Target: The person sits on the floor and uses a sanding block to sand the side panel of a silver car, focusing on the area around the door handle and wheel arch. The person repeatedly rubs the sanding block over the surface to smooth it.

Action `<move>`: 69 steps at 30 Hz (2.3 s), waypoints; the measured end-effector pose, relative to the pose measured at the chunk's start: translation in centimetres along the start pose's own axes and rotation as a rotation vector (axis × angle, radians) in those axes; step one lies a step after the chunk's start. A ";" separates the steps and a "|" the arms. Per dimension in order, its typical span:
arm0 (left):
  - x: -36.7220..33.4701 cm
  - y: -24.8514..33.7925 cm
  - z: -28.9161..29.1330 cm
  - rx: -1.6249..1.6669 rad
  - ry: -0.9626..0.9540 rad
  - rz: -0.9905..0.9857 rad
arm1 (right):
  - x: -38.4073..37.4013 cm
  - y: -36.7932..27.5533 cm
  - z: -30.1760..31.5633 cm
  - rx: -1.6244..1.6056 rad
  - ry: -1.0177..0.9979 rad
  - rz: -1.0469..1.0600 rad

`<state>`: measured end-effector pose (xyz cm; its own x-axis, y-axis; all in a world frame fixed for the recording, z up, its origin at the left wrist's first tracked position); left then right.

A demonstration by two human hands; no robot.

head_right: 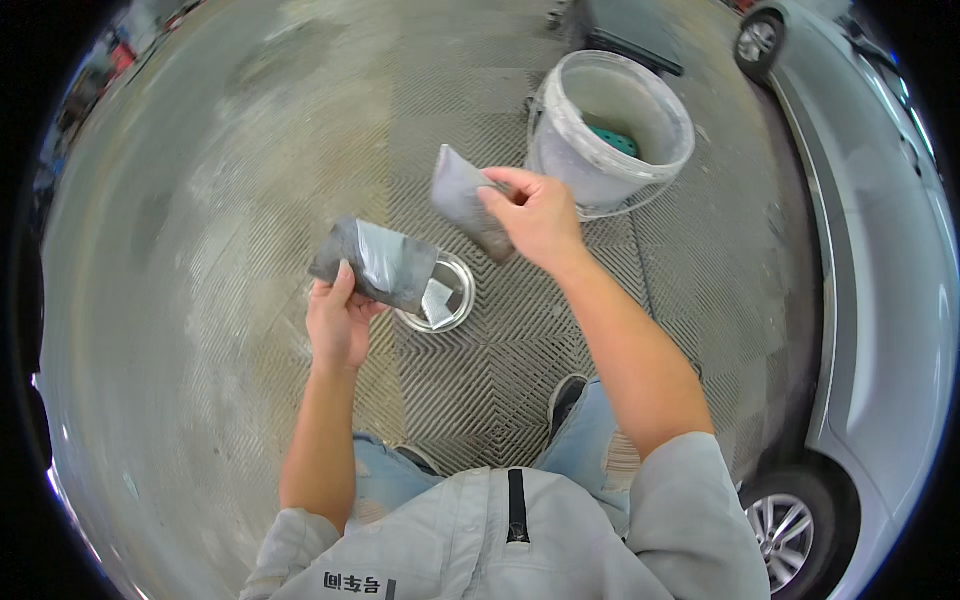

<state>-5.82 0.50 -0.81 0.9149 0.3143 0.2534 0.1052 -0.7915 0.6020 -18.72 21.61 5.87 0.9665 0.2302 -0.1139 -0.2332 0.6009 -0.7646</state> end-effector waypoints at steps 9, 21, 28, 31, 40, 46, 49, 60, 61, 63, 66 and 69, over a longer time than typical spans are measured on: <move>-2.5 -4.0 -2.7 0.002 -0.255 0.032 | 5.5 2.3 3.0 0.016 -0.624 -0.069; 8.7 -19.5 -13.9 0.000 -0.223 0.990 | 21.4 0.9 16.9 0.922 0.722 -0.181; 12.5 -20.9 -19.8 -0.010 -0.321 0.991 | 35.1 -2.4 20.4 1.156 0.871 -0.467; 18.8 -21.3 -20.5 -0.245 -0.531 1.071 | 37.8 -4.0 21.5 1.337 0.776 -0.410; 18.8 -25.1 -24.8 -0.274 -0.502 0.894 | 53.7 5.1 28.3 0.321 0.807 -0.960; 23.7 -32.1 -23.8 -0.333 -0.382 0.949 | 68.0 18.7 33.5 0.042 1.004 -1.002; 25.4 -34.9 -25.1 -0.340 -0.347 0.912 | 72.0 23.0 34.9 0.252 0.982 -1.056; 31.0 -40.7 -37.2 -0.430 -0.487 0.886 | 82.0 29.9 37.8 0.275 1.374 -1.579; 30.9 -41.2 -38.2 -0.421 -0.502 0.889 | 81.5 31.2 38.9 0.195 1.418 -1.510; 31.0 -42.6 -40.3 -0.404 -0.556 0.870 | 79.3 32.9 40.4 -0.112 1.517 -1.349; 32.4 -45.9 -42.3 -0.373 -0.571 0.942 | 73.2 33.9 43.4 -0.638 1.586 -0.930; 34.4 -50.2 -44.3 -0.398 -0.688 1.042 | 69.8 32.6 45.3 -0.642 1.556 -0.805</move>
<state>3.13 74.27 11.22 0.5192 -0.7713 0.3680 -0.7810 -0.2534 0.5707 36.22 91.95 1.76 0.1147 -0.9663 0.2303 -0.0150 -0.2335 -0.9722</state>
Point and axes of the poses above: each hand's wrist, its own x-axis away from the middle knuckle, its own z-axis out of the back of the hand, y = z × x, the point moved 5 cm from there along -x, towards the middle knuckle, and after that the axes turned 11 degrees about x, right-handed, at the moved point
